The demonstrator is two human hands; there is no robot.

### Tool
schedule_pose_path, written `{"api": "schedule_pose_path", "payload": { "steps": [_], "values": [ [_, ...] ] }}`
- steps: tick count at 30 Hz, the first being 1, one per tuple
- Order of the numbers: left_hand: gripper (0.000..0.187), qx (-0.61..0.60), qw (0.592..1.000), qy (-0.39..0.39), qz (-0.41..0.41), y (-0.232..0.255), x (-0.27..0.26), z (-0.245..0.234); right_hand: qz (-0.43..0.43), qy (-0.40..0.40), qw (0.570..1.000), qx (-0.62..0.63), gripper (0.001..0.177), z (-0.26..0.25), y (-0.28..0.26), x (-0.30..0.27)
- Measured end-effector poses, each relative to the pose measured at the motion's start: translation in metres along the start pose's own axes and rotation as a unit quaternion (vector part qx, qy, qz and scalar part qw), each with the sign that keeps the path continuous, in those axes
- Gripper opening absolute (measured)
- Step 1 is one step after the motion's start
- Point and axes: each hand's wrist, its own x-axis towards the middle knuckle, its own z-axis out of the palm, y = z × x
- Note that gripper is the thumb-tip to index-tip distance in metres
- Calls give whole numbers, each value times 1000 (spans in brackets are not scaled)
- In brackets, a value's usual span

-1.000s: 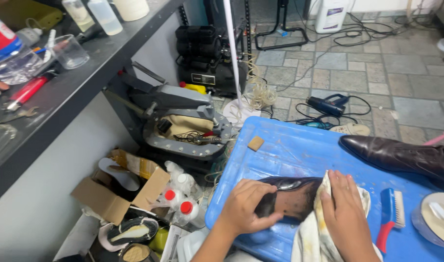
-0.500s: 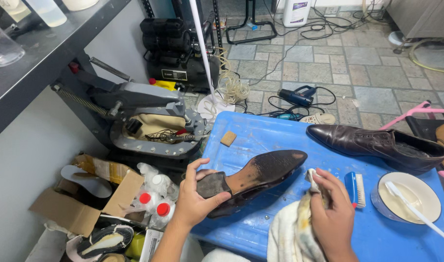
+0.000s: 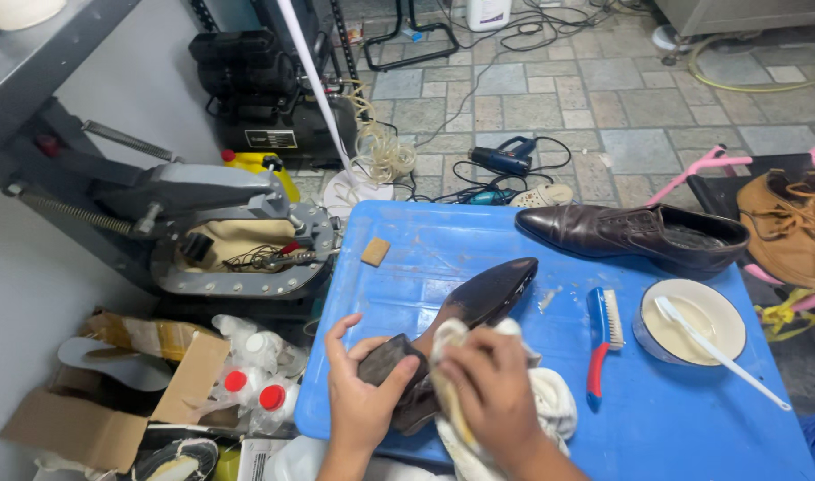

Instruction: The person scrubs the sole of a brown leather shoe with a brush and cleaning solution, then wipes it with a cloth. They repeat the process on the second shoe, scrubbing and wiping both soles and uppers before placing the pair together on the tray.

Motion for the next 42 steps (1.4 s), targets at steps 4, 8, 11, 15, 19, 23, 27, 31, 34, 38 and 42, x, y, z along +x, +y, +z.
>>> {"api": "schedule_pose_path", "payload": {
  "steps": [4, 8, 11, 15, 19, 23, 27, 31, 34, 38, 42],
  "values": [
    [92, -40, 999, -3, 1, -7, -7, -9, 151, 57, 986, 44, 17, -5, 33, 5],
    [93, -93, 995, -19, 26, -15, -14, -22, 237, 98, 963, 86, 14, -12, 76, 10],
    [92, -154, 986, -62, -3, -17, -13, -35, 259, 112, 954, 103, 19, -13, 80, 7],
    [101, -80, 994, -56, 55, -18, -16, -33, 93, 74, 993, -8, 25, -8, 49, -4],
    [115, -5, 978, -36, 203, -23, -12, -24, 35, 11, 998, -53, 25, -2, 14, -8],
    [111, 22, 952, -25, 305, -35, -4, -19, 75, 15, 996, -37, 19, -1, 25, -1],
    [105, 15, 935, -52, 349, -37, -5, -20, 186, 57, 980, 28, 13, -5, 63, 6],
    [103, 29, 929, -68, 362, -29, -8, -31, 222, 80, 972, 18, 11, -10, 95, 4],
    [103, 43, 918, -88, 384, -22, -9, -37, 225, 78, 971, -27, 13, -9, 108, 2],
    [106, 80, 896, -97, 426, -13, -12, -43, 318, 141, 936, 62, 27, -1, 114, 4],
    [109, 80, 887, -90, 446, -13, -20, -44, 448, 154, 849, 234, 23, 2, 114, 7]
  ]
}}
